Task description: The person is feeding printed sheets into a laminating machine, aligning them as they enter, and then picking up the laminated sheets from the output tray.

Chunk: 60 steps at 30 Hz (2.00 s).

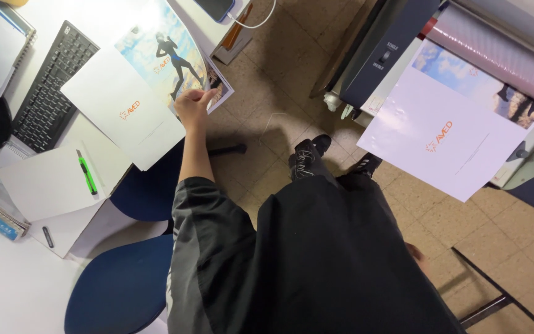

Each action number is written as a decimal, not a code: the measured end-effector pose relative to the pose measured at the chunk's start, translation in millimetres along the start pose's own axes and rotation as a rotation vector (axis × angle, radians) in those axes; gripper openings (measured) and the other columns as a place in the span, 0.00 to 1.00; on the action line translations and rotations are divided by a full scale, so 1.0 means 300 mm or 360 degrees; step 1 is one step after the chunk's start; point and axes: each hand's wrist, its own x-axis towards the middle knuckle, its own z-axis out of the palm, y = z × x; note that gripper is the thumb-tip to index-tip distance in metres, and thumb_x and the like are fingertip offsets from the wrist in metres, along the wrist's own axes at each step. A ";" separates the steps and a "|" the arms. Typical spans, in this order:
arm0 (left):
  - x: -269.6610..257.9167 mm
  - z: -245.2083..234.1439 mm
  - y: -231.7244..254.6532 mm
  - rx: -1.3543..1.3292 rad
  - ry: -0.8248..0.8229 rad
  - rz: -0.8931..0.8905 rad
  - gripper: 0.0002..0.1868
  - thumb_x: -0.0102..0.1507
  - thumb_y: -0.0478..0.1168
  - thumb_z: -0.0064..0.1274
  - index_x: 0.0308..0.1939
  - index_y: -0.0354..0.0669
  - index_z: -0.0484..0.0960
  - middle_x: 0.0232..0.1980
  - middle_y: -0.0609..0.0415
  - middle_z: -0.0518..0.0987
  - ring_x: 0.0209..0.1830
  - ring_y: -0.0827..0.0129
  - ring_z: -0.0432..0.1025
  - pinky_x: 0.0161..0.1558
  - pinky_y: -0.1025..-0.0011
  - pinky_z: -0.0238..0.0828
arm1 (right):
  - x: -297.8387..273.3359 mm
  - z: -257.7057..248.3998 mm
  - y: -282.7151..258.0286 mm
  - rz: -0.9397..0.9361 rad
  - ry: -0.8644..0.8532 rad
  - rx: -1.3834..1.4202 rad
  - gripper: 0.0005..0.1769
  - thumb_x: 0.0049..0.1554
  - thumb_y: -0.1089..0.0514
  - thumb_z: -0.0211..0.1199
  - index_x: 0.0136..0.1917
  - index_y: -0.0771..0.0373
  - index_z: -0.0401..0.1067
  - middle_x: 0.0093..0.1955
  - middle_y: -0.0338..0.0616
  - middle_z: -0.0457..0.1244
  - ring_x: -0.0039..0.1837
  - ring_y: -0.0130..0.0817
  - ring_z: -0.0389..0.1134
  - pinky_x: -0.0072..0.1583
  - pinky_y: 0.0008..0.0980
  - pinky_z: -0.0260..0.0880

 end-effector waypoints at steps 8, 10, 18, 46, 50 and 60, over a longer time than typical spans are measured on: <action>0.066 -0.017 -0.071 -0.0030 -0.0231 0.0344 0.19 0.47 0.47 0.82 0.20 0.48 0.84 0.26 0.52 0.82 0.30 0.60 0.77 0.37 0.69 0.73 | 0.575 -0.167 0.072 0.0047 -0.0019 -0.0164 0.15 0.67 0.55 0.54 0.64 0.60 0.70 0.61 0.46 0.66 0.61 0.45 0.67 0.64 0.44 0.64; 0.045 -0.032 -0.033 -0.0040 -0.0287 0.0364 0.18 0.48 0.44 0.82 0.21 0.45 0.83 0.27 0.52 0.82 0.29 0.60 0.77 0.35 0.69 0.73 | 0.765 -0.215 0.161 0.0057 -0.0018 -0.0224 0.16 0.67 0.55 0.54 0.65 0.60 0.70 0.62 0.47 0.66 0.62 0.46 0.67 0.65 0.45 0.64; 0.043 -0.112 0.063 0.0060 -0.0214 0.0437 0.23 0.64 0.38 0.68 0.22 0.49 0.67 0.23 0.64 0.68 0.24 0.78 0.58 0.29 0.73 0.57 | 1.527 -0.474 0.665 0.0043 -0.0083 -0.0454 0.19 0.67 0.57 0.53 0.69 0.62 0.70 0.66 0.49 0.67 0.65 0.49 0.67 0.67 0.47 0.63; -1.757 -0.090 1.234 -0.0711 -0.0165 0.1479 0.17 0.61 0.36 0.59 0.22 0.44 0.68 0.23 0.56 0.69 0.19 0.63 0.62 0.26 0.70 0.63 | 1.040 -0.825 0.592 -0.2610 0.0091 0.0006 0.41 0.54 0.54 0.76 0.73 0.72 0.62 0.71 0.61 0.61 0.73 0.59 0.61 0.72 0.59 0.59; -1.956 -0.100 1.273 -0.0895 -0.0250 0.1431 0.17 0.62 0.31 0.57 0.22 0.43 0.66 0.20 0.54 0.65 0.17 0.62 0.54 0.21 0.67 0.60 | 1.070 -0.816 0.677 -0.2596 -0.0064 0.0336 0.32 0.60 0.49 0.66 0.71 0.70 0.67 0.68 0.55 0.65 0.70 0.55 0.65 0.70 0.55 0.64; -2.212 -0.101 1.264 -0.1069 -0.0458 0.1446 0.17 0.64 0.35 0.55 0.28 0.42 0.60 0.30 0.45 0.73 0.22 0.62 0.63 0.26 0.69 0.59 | 1.134 -0.945 0.837 -0.2561 -0.0180 0.0515 0.26 0.59 0.59 0.64 0.69 0.69 0.65 0.68 0.56 0.62 0.70 0.51 0.62 0.68 0.54 0.65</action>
